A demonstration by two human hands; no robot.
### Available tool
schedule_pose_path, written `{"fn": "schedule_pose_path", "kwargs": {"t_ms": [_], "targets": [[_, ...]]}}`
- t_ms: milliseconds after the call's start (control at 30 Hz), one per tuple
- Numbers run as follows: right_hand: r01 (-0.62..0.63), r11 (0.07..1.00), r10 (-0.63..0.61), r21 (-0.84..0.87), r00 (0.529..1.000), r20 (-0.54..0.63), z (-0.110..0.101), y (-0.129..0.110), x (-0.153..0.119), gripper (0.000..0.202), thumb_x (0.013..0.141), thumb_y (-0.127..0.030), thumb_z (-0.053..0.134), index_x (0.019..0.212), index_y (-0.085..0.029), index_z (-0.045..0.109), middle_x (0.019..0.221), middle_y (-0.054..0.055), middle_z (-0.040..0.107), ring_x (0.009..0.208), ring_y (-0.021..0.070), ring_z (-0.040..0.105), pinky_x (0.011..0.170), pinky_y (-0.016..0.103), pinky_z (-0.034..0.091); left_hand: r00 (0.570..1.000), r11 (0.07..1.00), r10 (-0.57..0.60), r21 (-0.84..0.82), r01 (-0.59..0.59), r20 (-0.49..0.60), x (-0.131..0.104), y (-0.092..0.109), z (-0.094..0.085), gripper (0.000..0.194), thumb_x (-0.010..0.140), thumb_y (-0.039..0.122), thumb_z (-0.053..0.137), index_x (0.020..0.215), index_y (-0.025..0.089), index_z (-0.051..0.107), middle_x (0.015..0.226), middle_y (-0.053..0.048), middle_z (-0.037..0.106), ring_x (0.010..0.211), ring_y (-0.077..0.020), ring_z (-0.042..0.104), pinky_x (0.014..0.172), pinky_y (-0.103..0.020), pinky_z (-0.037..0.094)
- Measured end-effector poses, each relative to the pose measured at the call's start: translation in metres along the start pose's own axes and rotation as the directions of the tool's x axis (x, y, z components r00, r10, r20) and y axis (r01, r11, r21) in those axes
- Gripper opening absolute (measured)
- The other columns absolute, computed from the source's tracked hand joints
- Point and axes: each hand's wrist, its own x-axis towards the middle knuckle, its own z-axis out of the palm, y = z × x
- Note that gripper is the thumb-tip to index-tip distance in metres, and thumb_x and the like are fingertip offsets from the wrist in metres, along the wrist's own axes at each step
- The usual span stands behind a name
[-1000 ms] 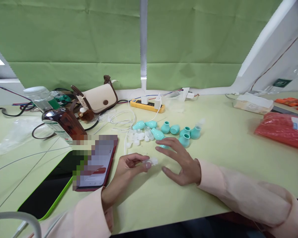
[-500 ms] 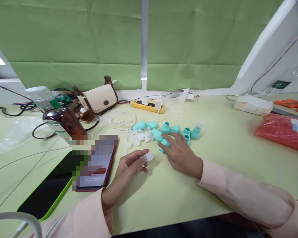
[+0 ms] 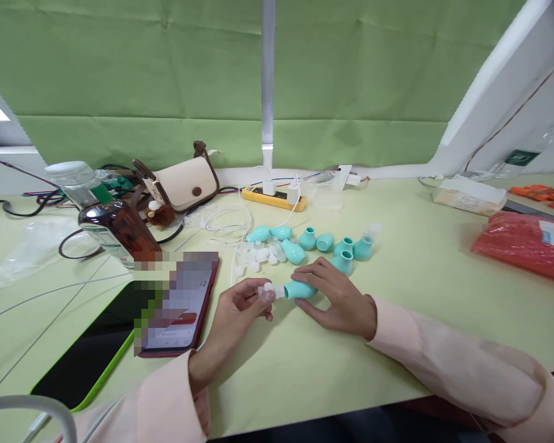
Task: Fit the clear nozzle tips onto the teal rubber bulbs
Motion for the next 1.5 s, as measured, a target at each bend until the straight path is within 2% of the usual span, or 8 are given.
{"fn": "schedule_pose_path", "kwargs": {"t_ms": [133, 267, 467, 667, 967, 1333, 1400, 1500], "targets": [[0.007, 0.988, 0.007, 0.153, 0.996, -0.092, 0.0, -0.004, 0.003, 0.036, 0.072, -0.021, 0.059, 0.105, -0.017, 0.048, 0.086, 0.008, 0.058, 0.078, 0.0198, 0.052, 0.066, 0.036, 0.047, 0.999, 0.999, -0.052, 0.006, 0.052, -0.003, -0.001, 0.004, 0.001, 0.031, 0.059, 0.025, 0.072, 0.086, 0.011, 0.064, 0.064, 0.0, 0.062, 0.055, -0.0098, 0.054, 0.06, -0.024, 0.043], [0.011, 0.981, 0.013, 0.195, 0.993, -0.121, -0.003, -0.008, 0.005, 0.035, 0.072, -0.02, 0.058, 0.105, -0.017, 0.048, 0.083, 0.007, 0.056, 0.075, 0.0186, 0.051, 0.063, 0.035, 0.047, 0.999, 0.999, -0.043, 0.013, 0.042, 0.025, -0.002, 0.005, 0.001, 0.029, 0.061, 0.029, 0.071, 0.084, 0.011, 0.065, 0.053, 0.002, 0.058, 0.05, -0.009, 0.05, 0.054, -0.022, 0.042], [0.013, 0.979, -0.02, 0.203, 0.999, 0.032, -0.008, -0.009, 0.001, 0.027, 0.079, -0.023, 0.048, 0.105, -0.015, 0.044, 0.085, 0.009, 0.049, 0.076, 0.0178, 0.049, 0.058, 0.031, 0.046, 0.983, 0.998, -0.037, 0.052, 0.028, 0.179, 0.0, -0.002, -0.002, 0.029, 0.066, 0.032, 0.066, 0.083, 0.009, 0.061, 0.052, 0.003, 0.052, 0.044, -0.007, 0.042, 0.041, -0.02, 0.036], [-0.026, 0.975, -0.013, 0.219, 0.985, 0.174, -0.004, -0.01, -0.002, 0.024, 0.084, -0.029, 0.043, 0.105, -0.016, 0.04, 0.094, 0.01, 0.049, 0.078, 0.0164, 0.052, 0.063, 0.031, 0.048, 0.981, 0.998, -0.03, 0.055, 0.02, 0.191, 0.003, -0.007, -0.004, 0.024, 0.07, 0.031, 0.064, 0.081, 0.01, 0.058, 0.051, 0.003, 0.049, 0.043, -0.0054, 0.04, 0.039, -0.017, 0.033], [-0.044, 0.953, -0.011, 0.3, 0.984, 0.18, -0.002, -0.014, -0.003, 0.025, 0.081, -0.027, 0.05, 0.103, -0.018, 0.041, 0.095, 0.008, 0.05, 0.082, 0.015, 0.053, 0.067, 0.028, 0.048, 0.972, 0.997, -0.044, 0.077, 0.027, 0.231, 0.0, -0.004, -0.003, 0.022, 0.068, 0.031, 0.065, 0.075, 0.011, 0.059, 0.051, 0.003, 0.052, 0.041, -0.0055, 0.041, 0.041, -0.018, 0.034], [-0.273, 0.864, 0.2, 0.423, 0.957, 0.209, 0.0, -0.022, -0.002, 0.029, 0.078, -0.025, 0.055, 0.104, -0.02, 0.042, 0.094, 0.006, 0.051, 0.087, 0.0164, 0.051, 0.075, 0.031, 0.045, 0.975, 0.994, 0.062, 0.071, -0.079, 0.212, -0.006, 0.003, -0.001, 0.022, 0.066, 0.028, 0.066, 0.077, 0.011, 0.058, 0.052, 0.0, 0.057, 0.048, -0.0115, 0.053, 0.05, -0.025, 0.046], [-0.318, 0.836, 0.23, 0.448, 0.943, 0.24, -0.002, -0.023, -0.001, 0.028, 0.078, -0.025, 0.054, 0.103, -0.02, 0.043, 0.094, 0.006, 0.052, 0.082, 0.0156, 0.052, 0.07, 0.03, 0.046, 0.976, 0.992, 0.077, 0.085, -0.096, 0.205, -0.006, 0.003, -0.002, 0.022, 0.066, 0.029, 0.067, 0.077, 0.011, 0.059, 0.054, 0.0, 0.057, 0.048, -0.0114, 0.053, 0.05, -0.025, 0.046], [-0.43, 0.738, 0.287, 0.52, 0.897, 0.335, -0.004, -0.025, 0.0, 0.026, 0.079, -0.026, 0.053, 0.102, -0.02, 0.043, 0.095, 0.005, 0.049, 0.062, 0.0092, 0.051, 0.051, 0.022, 0.046, 0.975, 0.985, 0.103, 0.113, -0.127, 0.197, -0.006, 0.001, -0.002, 0.022, 0.065, 0.029, 0.067, 0.077, 0.012, 0.059, 0.058, 0.0, 0.058, 0.047, -0.0105, 0.053, 0.05, -0.025, 0.047]]}}
